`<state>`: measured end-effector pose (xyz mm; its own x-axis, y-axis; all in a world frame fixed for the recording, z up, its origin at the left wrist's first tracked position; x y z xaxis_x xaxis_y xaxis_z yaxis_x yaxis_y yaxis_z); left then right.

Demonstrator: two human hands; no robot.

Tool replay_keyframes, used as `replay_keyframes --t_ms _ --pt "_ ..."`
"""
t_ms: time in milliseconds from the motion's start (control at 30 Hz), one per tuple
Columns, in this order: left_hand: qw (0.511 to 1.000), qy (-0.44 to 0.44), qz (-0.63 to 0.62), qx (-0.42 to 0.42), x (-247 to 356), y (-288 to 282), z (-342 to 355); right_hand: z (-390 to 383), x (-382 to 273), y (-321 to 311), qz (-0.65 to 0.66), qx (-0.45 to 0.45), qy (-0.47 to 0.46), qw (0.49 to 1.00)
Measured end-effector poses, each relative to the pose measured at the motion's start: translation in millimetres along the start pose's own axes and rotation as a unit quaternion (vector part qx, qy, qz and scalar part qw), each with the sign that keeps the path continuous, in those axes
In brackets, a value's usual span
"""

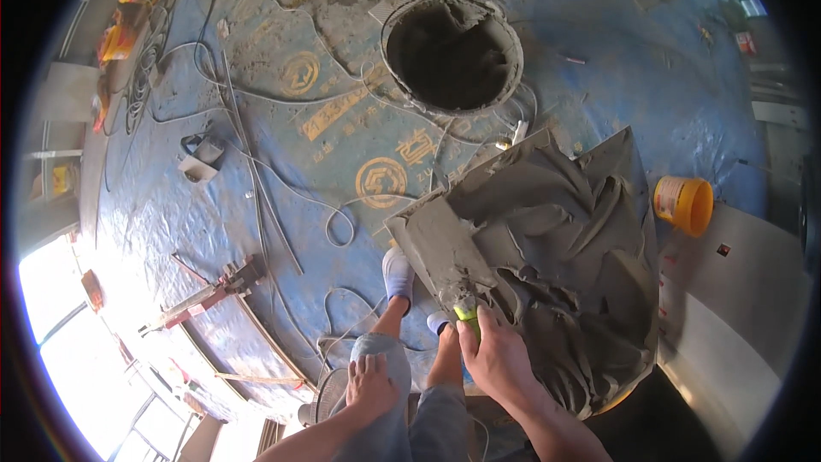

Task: The person applies mortar to a large tile using a trowel, spreading it evenly across the surface before lifting the tile and placing it onto a wall.

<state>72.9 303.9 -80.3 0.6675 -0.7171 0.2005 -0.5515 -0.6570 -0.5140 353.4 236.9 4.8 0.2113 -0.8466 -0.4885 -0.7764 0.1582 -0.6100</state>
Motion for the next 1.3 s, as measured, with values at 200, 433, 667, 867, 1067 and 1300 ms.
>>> replay_keyframes --t_ms 200,433,667,867,1067,1300 --pt "1.0 -0.021 -0.015 -0.001 -8.9 5.7 -6.7 13.5 67.7 -10.5 -0.086 0.183 -0.001 0.979" --pt "1.0 -0.009 -0.026 -0.014 -1.8 -5.1 0.4 -29.2 45.2 24.8 0.169 0.081 0.082 0.979" --pt "0.998 0.027 0.049 -0.018 -26.7 26.3 4.4 -8.6 211.2 -75.7 -0.078 0.318 0.099 0.94" --pt "0.991 0.017 0.101 -0.084 -36.3 32.5 20.1 12.9 157.0 -90.2 0.583 0.261 0.25 0.728" --pt "0.988 0.033 0.136 -0.071 -15.6 5.9 18.0 27.6 241.6 -101.2 0.093 0.308 0.297 0.899" --pt "0.993 0.053 0.074 -0.082 10.7 -7.7 17.3 -35.7 292.8 -72.4 0.607 0.386 0.352 0.599"
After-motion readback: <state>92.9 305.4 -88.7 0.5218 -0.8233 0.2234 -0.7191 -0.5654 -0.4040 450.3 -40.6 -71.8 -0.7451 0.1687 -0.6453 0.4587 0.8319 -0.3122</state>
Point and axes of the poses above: each hand's wrist, its own z-axis towards the middle knuckle, its own y-axis out of the palm, x = y × z, the point moved 3 cm from there along z, towards the middle knuckle, and after that the axes turned 3 degrees about z, right-handed, at the moved point
